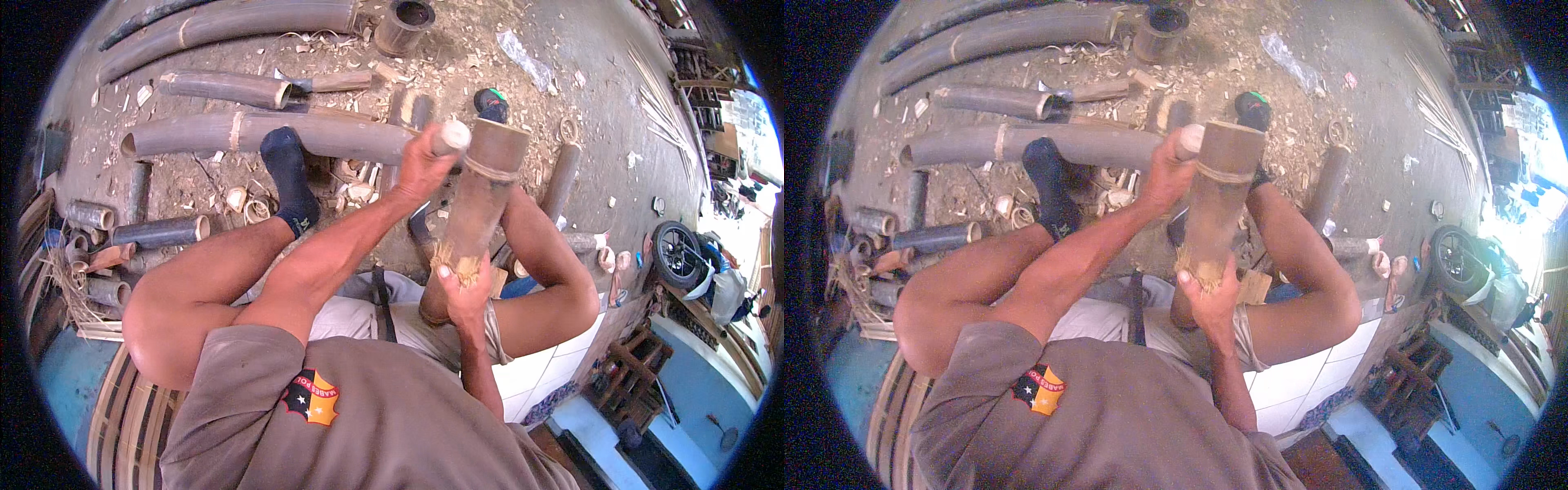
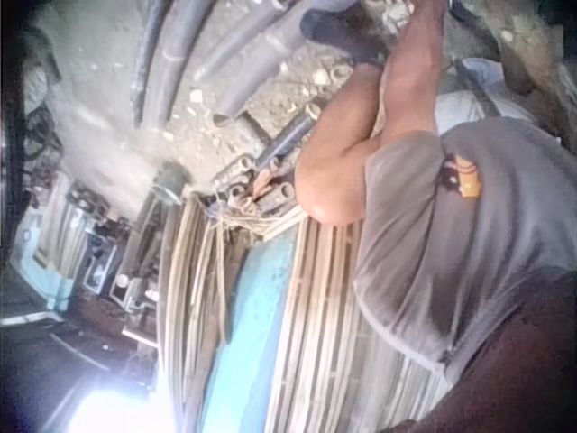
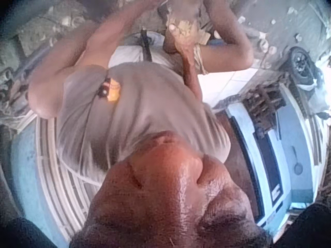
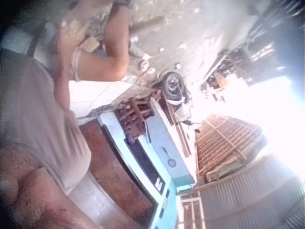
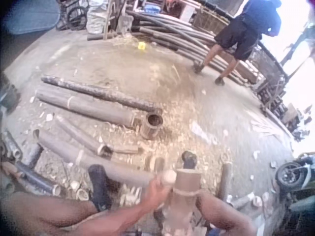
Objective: The person sits on the floor and repeatedly strikes a small bamboo piece with a larger bamboo mallet to shape its end. The person rotates the piece between strikes and occasionally inspects the shaped end.
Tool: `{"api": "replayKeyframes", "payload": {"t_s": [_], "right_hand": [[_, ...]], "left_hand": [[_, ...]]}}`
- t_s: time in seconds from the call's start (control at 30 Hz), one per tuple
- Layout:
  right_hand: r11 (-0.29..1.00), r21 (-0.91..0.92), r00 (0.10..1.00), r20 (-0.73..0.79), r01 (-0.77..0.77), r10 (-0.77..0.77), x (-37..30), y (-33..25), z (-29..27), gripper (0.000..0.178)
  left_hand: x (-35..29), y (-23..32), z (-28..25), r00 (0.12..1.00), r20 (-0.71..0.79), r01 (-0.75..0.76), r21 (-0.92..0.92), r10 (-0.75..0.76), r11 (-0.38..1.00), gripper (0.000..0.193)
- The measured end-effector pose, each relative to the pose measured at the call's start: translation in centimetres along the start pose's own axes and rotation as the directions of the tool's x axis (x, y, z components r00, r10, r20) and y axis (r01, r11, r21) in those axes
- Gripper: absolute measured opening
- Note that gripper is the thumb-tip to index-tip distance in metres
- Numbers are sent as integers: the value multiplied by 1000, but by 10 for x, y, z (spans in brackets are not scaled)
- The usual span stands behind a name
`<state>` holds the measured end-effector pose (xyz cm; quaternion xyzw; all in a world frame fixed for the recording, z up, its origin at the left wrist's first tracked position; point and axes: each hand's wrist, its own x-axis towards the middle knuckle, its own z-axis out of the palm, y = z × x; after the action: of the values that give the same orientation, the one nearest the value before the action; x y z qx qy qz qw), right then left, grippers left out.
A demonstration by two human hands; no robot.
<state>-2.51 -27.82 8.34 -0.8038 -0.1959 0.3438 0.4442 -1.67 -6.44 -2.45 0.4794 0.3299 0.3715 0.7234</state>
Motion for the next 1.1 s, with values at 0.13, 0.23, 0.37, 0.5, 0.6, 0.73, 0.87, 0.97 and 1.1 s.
{"api": "replayKeyframes", "payload": {"t_s": [0.13,0.23,0.37,0.5,0.6,0.73,0.87,0.97,1.1], "right_hand": [[990,-18,984,-115,137,-138,-18,6,-18,89],[971,60,968,-111,233,-226,-16,-13,-31,90],[939,182,948,-184,293,-261,-19,-12,-35,82],[892,375,967,-99,253,-233,-22,1,-22,82],[994,92,998,-21,64,-62,-7,5,8,79],[996,-54,997,-20,67,-68,-14,9,12,80],[992,6,991,-50,126,-125,-16,5,11,84],[978,34,971,-134,207,-200,-21,8,-2,81],[935,127,935,-177,330,-306,-30,16,-18,82]], "left_hand": [[-30,3,18,831,291,-542,229,474,809,33],[-37,-15,8,864,350,-466,281,362,839,34],[-33,-16,-14,835,499,-416,294,233,861,37],[-19,-19,-26,860,505,-260,309,74,915,38],[-24,-24,-32,826,558,-296,310,79,904,39],[-19,-54,-54,624,711,-604,177,323,777,39],[-19,-43,-43,651,686,-588,184,326,787,38],[-29,-20,-15,655,579,-657,119,485,744,39],[-44,-19,-5,882,380,-378,216,279,900,41]]}}
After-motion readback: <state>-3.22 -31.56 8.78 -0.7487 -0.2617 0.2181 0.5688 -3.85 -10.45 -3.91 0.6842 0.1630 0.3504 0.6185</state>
